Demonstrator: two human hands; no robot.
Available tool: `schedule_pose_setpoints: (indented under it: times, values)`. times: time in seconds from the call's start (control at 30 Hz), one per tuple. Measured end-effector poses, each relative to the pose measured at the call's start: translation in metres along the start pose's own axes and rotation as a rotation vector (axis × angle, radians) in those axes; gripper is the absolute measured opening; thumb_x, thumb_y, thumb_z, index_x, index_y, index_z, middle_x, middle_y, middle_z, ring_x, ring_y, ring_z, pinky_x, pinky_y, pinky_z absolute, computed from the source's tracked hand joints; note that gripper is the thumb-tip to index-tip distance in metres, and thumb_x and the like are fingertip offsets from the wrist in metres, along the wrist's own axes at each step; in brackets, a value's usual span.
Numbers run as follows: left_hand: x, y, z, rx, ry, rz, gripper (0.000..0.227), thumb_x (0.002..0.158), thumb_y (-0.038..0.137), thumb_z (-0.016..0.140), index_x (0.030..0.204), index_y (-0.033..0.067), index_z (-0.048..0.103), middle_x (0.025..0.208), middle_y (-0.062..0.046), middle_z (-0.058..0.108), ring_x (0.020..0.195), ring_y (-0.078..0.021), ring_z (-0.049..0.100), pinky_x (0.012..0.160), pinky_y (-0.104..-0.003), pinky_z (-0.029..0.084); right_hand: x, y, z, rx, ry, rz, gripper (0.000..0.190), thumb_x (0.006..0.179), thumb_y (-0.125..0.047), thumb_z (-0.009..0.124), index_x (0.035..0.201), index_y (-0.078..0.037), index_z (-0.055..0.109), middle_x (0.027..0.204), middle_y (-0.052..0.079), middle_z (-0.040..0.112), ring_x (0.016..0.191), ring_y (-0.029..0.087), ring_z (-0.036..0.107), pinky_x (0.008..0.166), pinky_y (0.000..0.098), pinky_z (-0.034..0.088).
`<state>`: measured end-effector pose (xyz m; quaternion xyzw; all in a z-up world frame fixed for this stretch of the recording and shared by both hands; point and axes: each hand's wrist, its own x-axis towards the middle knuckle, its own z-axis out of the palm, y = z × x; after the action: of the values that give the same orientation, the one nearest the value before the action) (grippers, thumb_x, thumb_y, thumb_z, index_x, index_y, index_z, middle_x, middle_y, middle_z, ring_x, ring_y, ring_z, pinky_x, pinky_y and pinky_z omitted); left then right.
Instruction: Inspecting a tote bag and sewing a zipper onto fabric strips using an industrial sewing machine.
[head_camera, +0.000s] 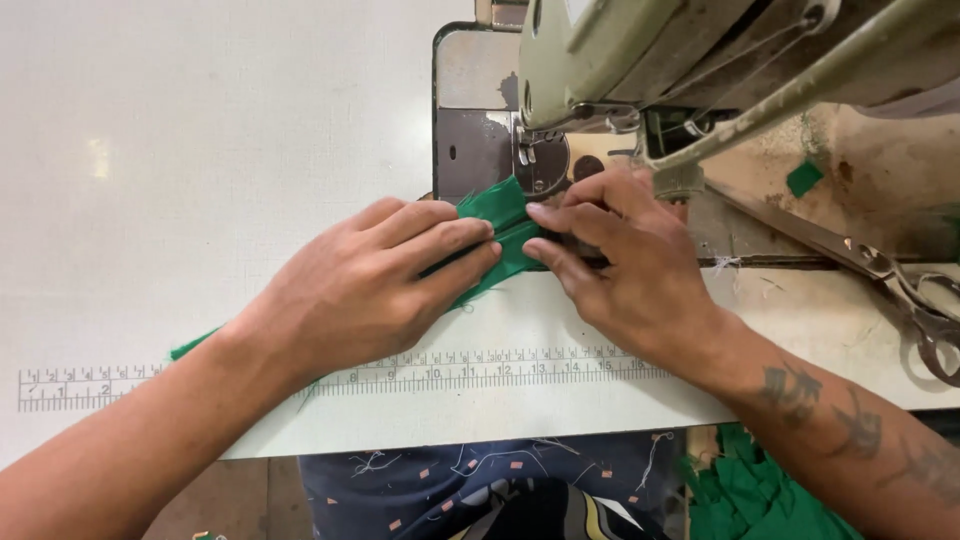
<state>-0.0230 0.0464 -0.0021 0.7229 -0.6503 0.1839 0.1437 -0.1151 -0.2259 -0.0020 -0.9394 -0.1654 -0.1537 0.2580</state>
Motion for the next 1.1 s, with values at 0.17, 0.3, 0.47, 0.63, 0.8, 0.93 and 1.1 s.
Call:
schedule_pose_setpoints:
  times: [0.17,0.3,0.47,0.63,0.8,0.93,1.1]
  values:
    - [0.002,0.002,-0.002,-0.029,0.022,-0.032,0.032,0.104,0.014,0.082,0.133,0.0032,0.077,0.131,-0.013,0.076,0.118,-0.0298,0.070,0.097,-0.042,0.062,0.003,-0.004,0.001,0.042,-0.012,0.091,0.023,0.096,-0.014,0.093,0.110,-0.012,0.075,0.107,0.007,0.063,0.100,0.028,0.060,0.089,0.0432,0.049]
    - [0.001,0.002,-0.002,-0.016,0.031,-0.037,0.030,0.105,0.012,0.081,0.133,0.0037,0.077,0.132,-0.013,0.076,0.119,-0.0297,0.069,0.096,-0.042,0.061,0.004,-0.006,-0.004,0.053,-0.016,0.069,0.018,0.097,-0.009,0.091,0.110,-0.010,0.078,0.108,0.009,0.068,0.099,0.027,0.064,0.089,0.0416,0.050]
    - [0.002,0.002,-0.001,-0.204,0.107,-0.103,0.024,0.109,0.014,0.077,0.126,-0.0028,0.076,0.126,-0.020,0.077,0.112,-0.0359,0.074,0.099,-0.047,0.064,-0.001,-0.003,-0.002,0.037,0.039,-0.077,0.015,0.101,-0.007,0.090,0.110,-0.008,0.079,0.116,0.011,0.071,0.105,0.026,0.067,0.097,0.0405,0.045]
    - [0.003,0.004,-0.006,-0.286,0.137,-0.152,0.018,0.112,0.011,0.070,0.119,-0.0052,0.071,0.125,-0.021,0.068,0.107,-0.0384,0.071,0.097,-0.048,0.063,0.006,-0.007,-0.011,-0.071,0.011,-0.342,0.014,0.105,0.010,0.078,0.107,-0.004,0.076,0.107,0.013,0.070,0.101,0.030,0.068,0.101,0.0444,0.050]
    - [0.002,0.003,-0.003,-0.211,0.094,-0.134,0.027,0.112,0.015,0.073,0.133,-0.0020,0.072,0.129,-0.018,0.068,0.109,-0.0360,0.071,0.099,-0.049,0.063,0.003,0.001,-0.015,-0.117,-0.042,-0.405,0.015,0.106,0.007,0.079,0.113,-0.005,0.075,0.112,0.013,0.072,0.105,0.033,0.068,0.101,0.0480,0.049]
    - [0.004,0.001,-0.002,-0.094,0.025,-0.088,0.036,0.111,0.021,0.076,0.143,0.0062,0.073,0.137,-0.010,0.069,0.116,-0.0299,0.067,0.096,-0.043,0.060,0.003,0.002,-0.016,-0.101,-0.047,-0.426,0.018,0.106,0.007,0.079,0.115,-0.008,0.075,0.113,0.011,0.072,0.104,0.032,0.067,0.103,0.0514,0.047]
    - [0.003,0.007,-0.002,-0.052,-0.003,-0.060,0.034,0.109,0.017,0.074,0.142,0.0074,0.073,0.138,-0.009,0.070,0.118,-0.0291,0.066,0.095,-0.041,0.059,0.004,0.002,-0.020,-0.140,-0.057,-0.421,0.024,0.107,0.004,0.078,0.121,-0.015,0.076,0.118,0.004,0.074,0.106,0.029,0.069,0.111,0.0555,0.035]
